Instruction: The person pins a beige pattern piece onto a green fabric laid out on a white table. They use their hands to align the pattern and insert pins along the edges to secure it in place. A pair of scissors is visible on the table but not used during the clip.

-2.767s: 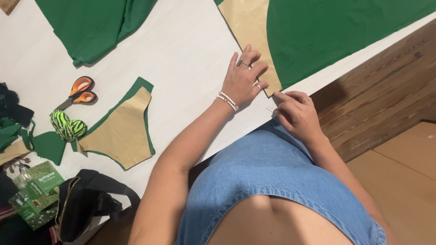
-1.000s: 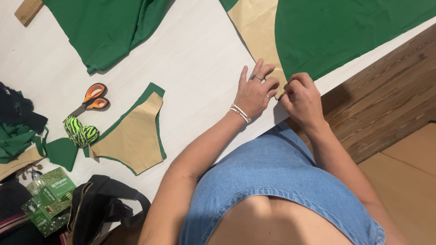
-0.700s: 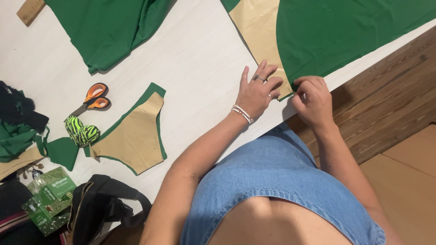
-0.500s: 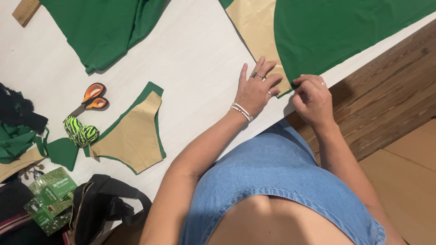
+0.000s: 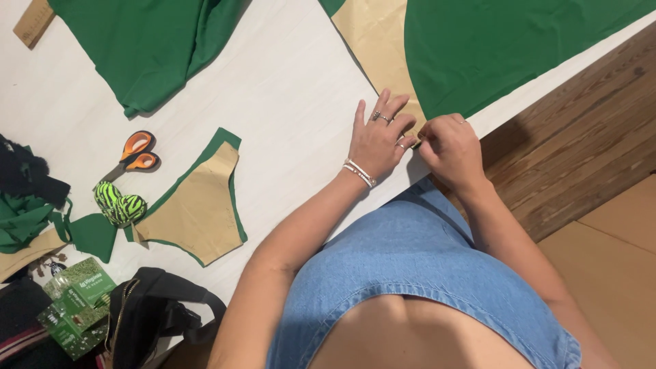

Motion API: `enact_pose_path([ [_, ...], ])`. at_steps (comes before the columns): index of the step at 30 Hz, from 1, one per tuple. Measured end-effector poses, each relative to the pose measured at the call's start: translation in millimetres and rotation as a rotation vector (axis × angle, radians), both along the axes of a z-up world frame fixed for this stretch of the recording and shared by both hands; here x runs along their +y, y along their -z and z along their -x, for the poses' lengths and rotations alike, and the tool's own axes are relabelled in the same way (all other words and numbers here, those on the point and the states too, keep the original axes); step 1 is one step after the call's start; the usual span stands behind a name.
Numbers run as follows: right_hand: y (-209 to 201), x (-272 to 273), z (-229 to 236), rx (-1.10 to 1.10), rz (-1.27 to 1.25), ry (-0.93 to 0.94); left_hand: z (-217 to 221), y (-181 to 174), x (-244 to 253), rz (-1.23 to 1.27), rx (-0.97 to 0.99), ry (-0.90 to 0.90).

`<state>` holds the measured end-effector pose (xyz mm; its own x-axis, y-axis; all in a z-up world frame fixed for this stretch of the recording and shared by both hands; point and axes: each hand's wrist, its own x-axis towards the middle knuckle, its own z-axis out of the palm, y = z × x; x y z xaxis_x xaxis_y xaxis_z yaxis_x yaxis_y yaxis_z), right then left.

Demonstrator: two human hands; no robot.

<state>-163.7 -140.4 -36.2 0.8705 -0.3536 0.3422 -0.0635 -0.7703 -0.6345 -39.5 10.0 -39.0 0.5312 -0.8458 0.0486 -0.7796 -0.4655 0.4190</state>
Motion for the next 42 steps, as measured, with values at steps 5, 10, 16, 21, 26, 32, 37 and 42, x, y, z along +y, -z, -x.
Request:
enact_pose_path([
  [5,-6,8,-8,0.103,0.216,0.045,7,8,-1,0.116,-0.076,-0.076],
  [10,-12,14,-9,0.125,0.263,0.056,8,3,-3,0.122,-0.058,-0.094],
  [16,-5,15,-4,0.188,0.231,0.111,7,-1,-2,0.105,-0.042,-0.077],
  [21,-14,12,-2,0.251,0.108,0.11,5,-1,0,0.091,-0.048,-0.06],
  [26,-14,2,-5,0.472,0.002,0.06,4,-4,2,0.056,-0.056,-0.043],
  [32,-23,-8,-18,0.622,-0.052,0.032,2,-5,4,0.005,0.007,-0.021],
  [37,-25,-7,-21,0.663,-0.049,0.026,2,-16,2,-0.074,0.071,-0.018],
  [42,-21,-4,-19,0.672,0.021,0.04,0,-26,1,-0.151,0.129,-0.011],
])
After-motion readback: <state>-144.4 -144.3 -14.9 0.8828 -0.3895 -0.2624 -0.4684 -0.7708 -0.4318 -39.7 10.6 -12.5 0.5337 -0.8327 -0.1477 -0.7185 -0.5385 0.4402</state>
